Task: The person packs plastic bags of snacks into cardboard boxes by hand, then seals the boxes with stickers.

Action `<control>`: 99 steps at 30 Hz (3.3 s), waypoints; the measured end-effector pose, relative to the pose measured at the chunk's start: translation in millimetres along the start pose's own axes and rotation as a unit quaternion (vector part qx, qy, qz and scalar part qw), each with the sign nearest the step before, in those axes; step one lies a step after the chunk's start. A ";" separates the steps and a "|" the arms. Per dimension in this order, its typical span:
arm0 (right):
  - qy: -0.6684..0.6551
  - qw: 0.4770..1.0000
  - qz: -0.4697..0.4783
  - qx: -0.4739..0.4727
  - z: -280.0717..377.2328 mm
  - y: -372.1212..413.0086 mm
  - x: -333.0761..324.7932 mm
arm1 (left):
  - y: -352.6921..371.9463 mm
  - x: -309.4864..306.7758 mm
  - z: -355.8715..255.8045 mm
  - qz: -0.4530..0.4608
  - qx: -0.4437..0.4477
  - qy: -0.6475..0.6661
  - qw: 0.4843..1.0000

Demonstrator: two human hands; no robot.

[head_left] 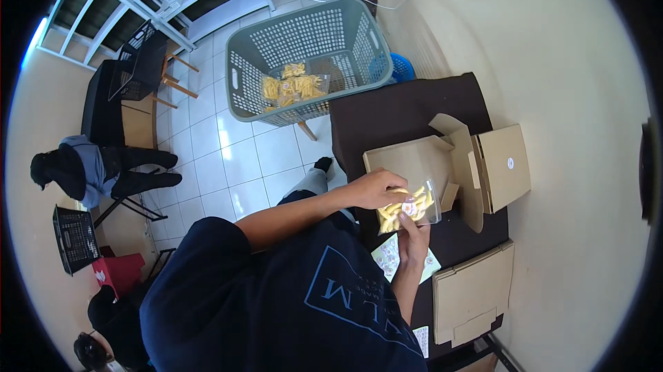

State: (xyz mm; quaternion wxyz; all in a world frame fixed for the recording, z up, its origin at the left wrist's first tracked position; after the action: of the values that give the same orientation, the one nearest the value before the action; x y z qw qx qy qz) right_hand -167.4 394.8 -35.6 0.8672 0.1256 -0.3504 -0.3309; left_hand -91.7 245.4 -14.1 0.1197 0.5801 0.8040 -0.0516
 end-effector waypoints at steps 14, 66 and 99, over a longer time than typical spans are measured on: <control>0.060 0.998 -0.023 -0.020 1.2 -5.6 -0.5 | -1.0 1.4 6.7 -0.016 -0.055 0.039 0.998; 0.558 0.817 0.003 -0.146 -78.5 -135.6 -23.7 | 134.8 -243.7 85.5 -0.247 -0.192 -0.190 0.931; 0.321 0.833 -0.414 0.177 -73.4 -143.7 -26.4 | 112.3 -397.9 549.0 -0.210 -0.633 -0.007 0.745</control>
State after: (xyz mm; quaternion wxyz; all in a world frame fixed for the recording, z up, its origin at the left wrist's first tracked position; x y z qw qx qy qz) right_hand -200.6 303.5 -167.1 0.6754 0.5098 -0.0199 -0.5325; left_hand 206.0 -206.6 -437.8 0.4512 0.1869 0.7526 0.4416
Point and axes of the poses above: each hand's wrist, its own y-axis away from the middle knuckle, its own x-axis out of the palm, z = x × y, the point moved 4 cm from there along -y, towards the middle knuckle, and after that the axes turned 2 degrees about y, right-handed, at the moved point
